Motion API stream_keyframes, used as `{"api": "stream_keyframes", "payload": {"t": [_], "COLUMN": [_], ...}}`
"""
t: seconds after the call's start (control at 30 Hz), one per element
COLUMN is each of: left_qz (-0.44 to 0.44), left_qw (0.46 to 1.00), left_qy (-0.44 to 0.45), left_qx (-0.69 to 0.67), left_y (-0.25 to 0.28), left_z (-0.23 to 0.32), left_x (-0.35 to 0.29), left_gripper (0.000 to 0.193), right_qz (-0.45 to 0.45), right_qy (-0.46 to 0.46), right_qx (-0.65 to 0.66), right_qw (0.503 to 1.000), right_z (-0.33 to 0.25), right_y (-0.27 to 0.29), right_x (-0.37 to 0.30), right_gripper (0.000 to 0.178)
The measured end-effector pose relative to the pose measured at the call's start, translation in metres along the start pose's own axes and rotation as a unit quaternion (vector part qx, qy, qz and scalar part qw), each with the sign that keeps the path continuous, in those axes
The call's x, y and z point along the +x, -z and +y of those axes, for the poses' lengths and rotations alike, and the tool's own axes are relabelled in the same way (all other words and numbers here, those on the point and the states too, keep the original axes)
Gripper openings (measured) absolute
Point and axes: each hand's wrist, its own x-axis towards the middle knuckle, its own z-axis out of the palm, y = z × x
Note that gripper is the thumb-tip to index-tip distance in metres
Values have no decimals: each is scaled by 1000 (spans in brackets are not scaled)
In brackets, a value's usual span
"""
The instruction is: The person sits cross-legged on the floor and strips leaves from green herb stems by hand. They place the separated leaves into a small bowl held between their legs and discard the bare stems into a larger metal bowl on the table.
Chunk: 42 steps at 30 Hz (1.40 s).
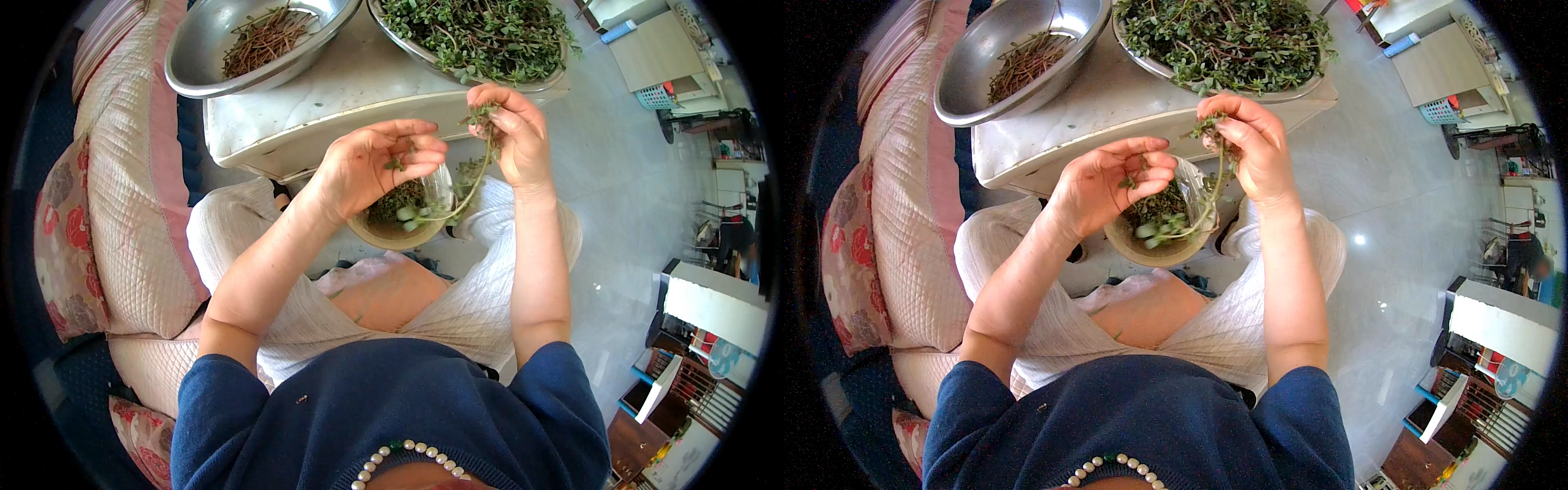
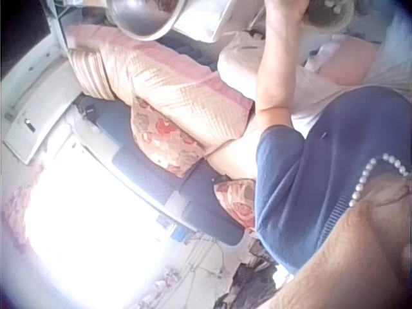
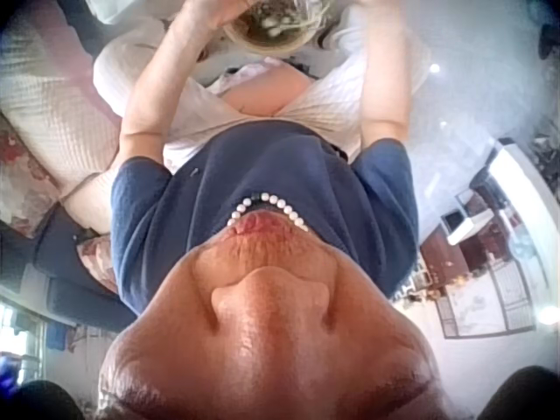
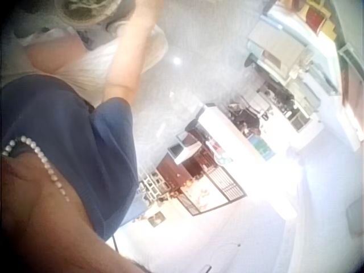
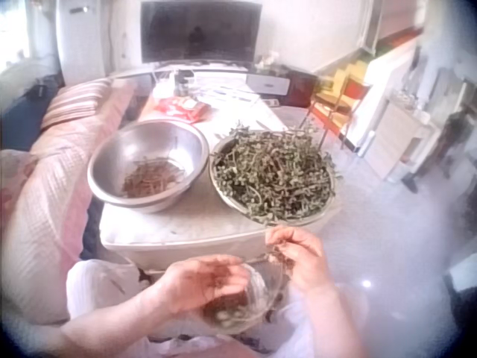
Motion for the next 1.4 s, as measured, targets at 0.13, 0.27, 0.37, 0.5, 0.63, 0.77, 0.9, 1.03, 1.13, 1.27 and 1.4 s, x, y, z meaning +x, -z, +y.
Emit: {"api": "stream_keyframes", "payload": {"t": [0.13, 0.27, 0.37, 0.5, 0.63, 0.77, 0.9, 1.03, 1.13, 1.27, 1.4], "left_qz": [-8, 7, 29, 32, -1, -18, -55, -103, -75, -66, -31], "left_qw": [1000, 989, 890, 869, 952, 974, 984, 986, 990, 989, 990], "left_qy": [-25, 15, -43, -45, 61, 113, 124, 124, 115, 124, 124], "left_qx": [8, 146, 454, 491, 300, 197, 116, 37, 44, 46, 52], "left_y": [3, 10, 17, 13, 10, 2, -1, 3, 2, 3, -7], "left_z": [2, 2, -3, -4, -9, -9, -13, -22, -23, -25, -18], "left_x": [2, -1, -3, 0, 0, -1, 1, 2, 0, 0, 0], "left_gripper": [47, 43, 36, 27, 26, 30, 30, 29, 27, 23, 15], "right_qz": [-16, -30, -20, 7, 56, 64, 57, 33, 35, 41, 68], "right_qy": [-46, -74, -79, -81, -101, -94, -88, -87, -92, -104, -71], "right_qx": [-54, -80, -83, -90, -80, -91, -52, -36, -1, 26, 1], "right_qw": [997, 994, 993, 993, 990, 989, 993, 995, 995, 993, 995], "right_z": [-4, 3, 8, 15, 12, 10, 14, 16, 14, 15, 15], "right_y": [-3, -1, 1, -1, -9, -4, -4, 0, -8, -15, -12], "right_x": [-2, -1, 0, 0, 0, 1, 2, 2, 1, 2, 2], "right_gripper": [18, 23, 20, 18, 15, 16, 17, 19, 16, 15, 14]}}
